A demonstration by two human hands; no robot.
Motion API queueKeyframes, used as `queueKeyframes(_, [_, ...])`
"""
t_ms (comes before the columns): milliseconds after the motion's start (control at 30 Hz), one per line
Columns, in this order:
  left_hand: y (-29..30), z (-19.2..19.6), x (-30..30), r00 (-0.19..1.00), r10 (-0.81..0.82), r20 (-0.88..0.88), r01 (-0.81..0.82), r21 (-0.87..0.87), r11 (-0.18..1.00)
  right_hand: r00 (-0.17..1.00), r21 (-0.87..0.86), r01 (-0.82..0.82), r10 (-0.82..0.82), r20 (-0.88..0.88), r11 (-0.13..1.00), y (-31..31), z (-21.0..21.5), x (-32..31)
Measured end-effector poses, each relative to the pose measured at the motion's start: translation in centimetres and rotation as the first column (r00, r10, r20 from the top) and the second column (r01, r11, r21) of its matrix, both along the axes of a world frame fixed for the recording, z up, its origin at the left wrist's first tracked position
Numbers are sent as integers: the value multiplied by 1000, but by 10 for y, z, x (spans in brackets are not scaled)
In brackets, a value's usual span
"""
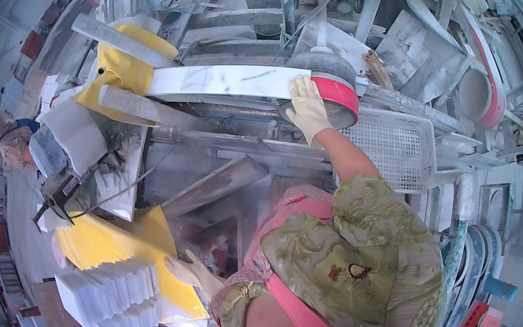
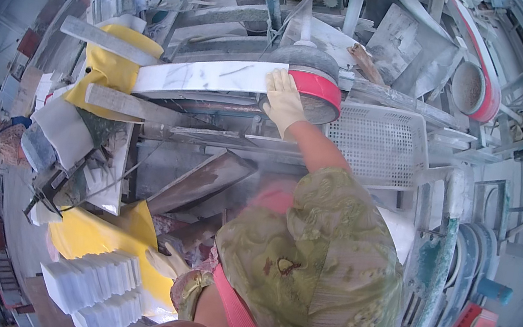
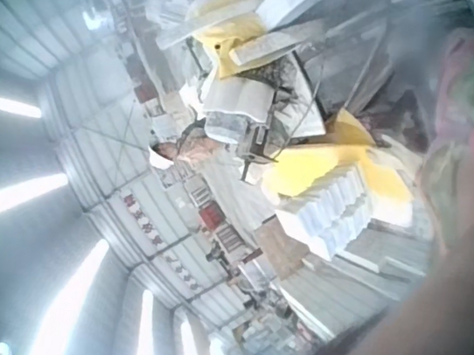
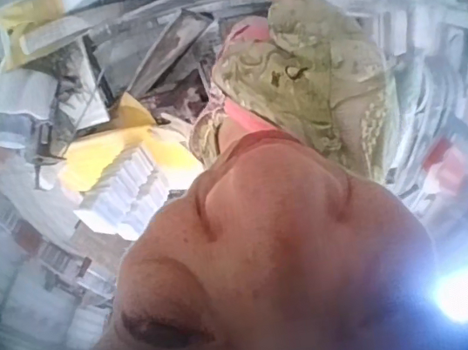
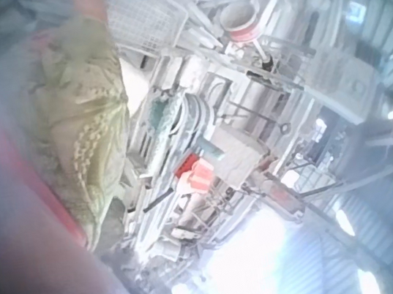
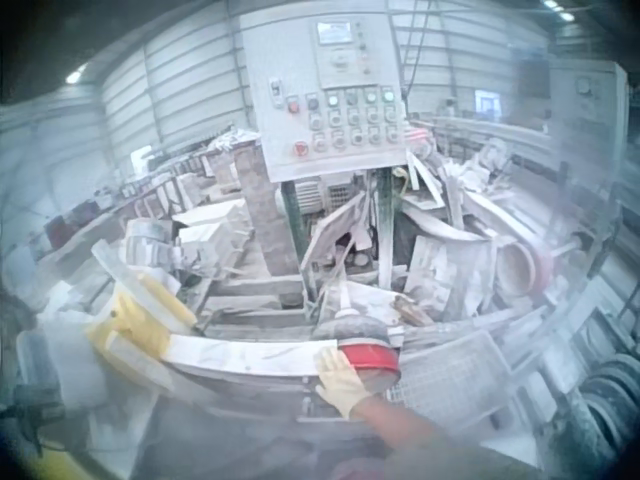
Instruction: The person repeatedly picks up white foam tiles from a yellow tray, places them on a conveyor belt, and stacks them into a growing pile. The person wears gloves and a pink apron while working in a factory setting.
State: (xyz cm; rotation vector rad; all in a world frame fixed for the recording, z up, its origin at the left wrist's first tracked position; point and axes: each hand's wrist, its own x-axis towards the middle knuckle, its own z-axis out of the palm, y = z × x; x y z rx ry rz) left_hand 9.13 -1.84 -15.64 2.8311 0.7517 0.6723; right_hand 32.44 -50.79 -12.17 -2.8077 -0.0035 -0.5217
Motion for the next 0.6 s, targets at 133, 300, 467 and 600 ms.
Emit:
queueKeyframes(133, [-3,4,-1,996,-11,-88,14,34,999,1000,21,-8,8,0,1000,-2,3,-2])
queueKeyframes(300, [-10,12,0,989,19,-144,-19,1,1000,999,33,5,-6,32,999,-2,4,-4])
queueKeyframes(467, [-14,19,2,985,6,-170,-5,9,1000,998,-18,53,-52,26,998,-4,-3,-4])
queueKeyframes(600, [-19,16,3,988,54,-146,-51,24,998,1000,-59,19,-18,18,998,-9,-12,-3])
